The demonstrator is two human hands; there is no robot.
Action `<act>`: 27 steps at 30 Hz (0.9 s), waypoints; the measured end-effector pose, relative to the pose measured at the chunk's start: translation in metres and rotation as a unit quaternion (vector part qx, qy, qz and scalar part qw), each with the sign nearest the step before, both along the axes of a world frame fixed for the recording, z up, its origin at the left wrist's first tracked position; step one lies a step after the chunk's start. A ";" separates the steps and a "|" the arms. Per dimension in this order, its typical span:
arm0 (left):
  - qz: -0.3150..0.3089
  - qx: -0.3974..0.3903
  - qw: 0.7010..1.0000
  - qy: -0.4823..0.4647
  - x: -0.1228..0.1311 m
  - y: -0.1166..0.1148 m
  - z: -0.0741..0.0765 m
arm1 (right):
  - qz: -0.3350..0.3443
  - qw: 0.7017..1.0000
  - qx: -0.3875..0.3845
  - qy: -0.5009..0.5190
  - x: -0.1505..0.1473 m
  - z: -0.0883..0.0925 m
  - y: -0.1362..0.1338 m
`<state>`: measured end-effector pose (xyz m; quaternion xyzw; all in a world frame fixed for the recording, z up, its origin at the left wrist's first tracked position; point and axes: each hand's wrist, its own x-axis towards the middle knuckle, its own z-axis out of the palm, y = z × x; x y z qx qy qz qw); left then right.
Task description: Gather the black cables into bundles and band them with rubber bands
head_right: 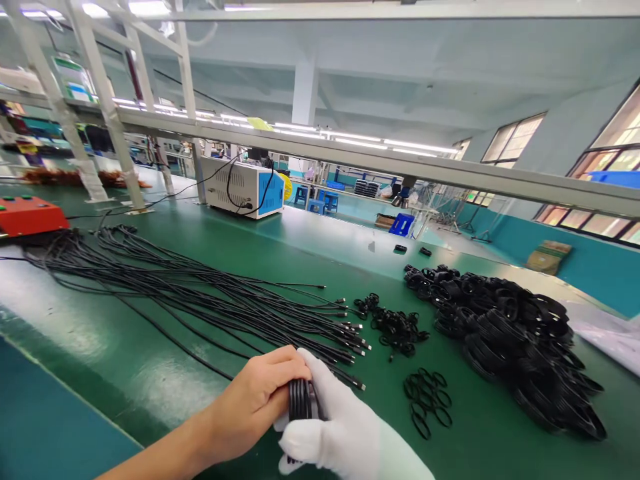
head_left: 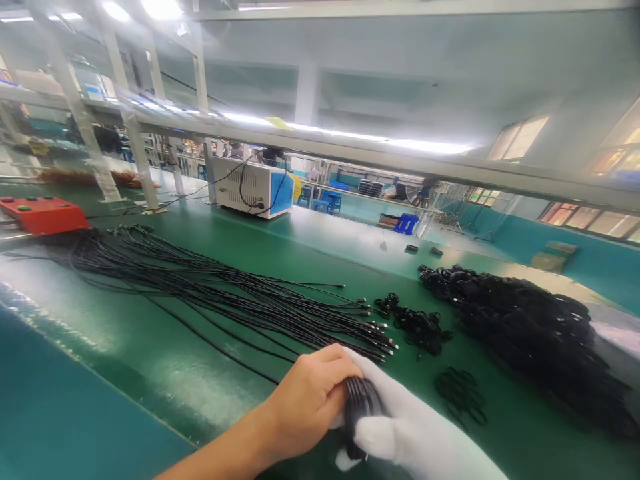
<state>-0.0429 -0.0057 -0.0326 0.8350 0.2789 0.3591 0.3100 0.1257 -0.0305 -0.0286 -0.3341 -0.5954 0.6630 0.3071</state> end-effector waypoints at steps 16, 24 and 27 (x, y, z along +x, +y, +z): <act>0.121 -0.189 0.974 0.006 0.009 0.016 0.002 | -0.003 0.971 -0.146 0.187 0.001 -0.034 0.019; 0.157 -0.228 0.961 0.024 0.018 0.015 -0.009 | -0.024 0.978 -0.138 0.158 -0.004 -0.036 0.018; 0.153 -0.240 0.957 0.054 0.018 0.019 -0.010 | -0.024 0.976 -0.147 0.158 -0.005 -0.039 0.018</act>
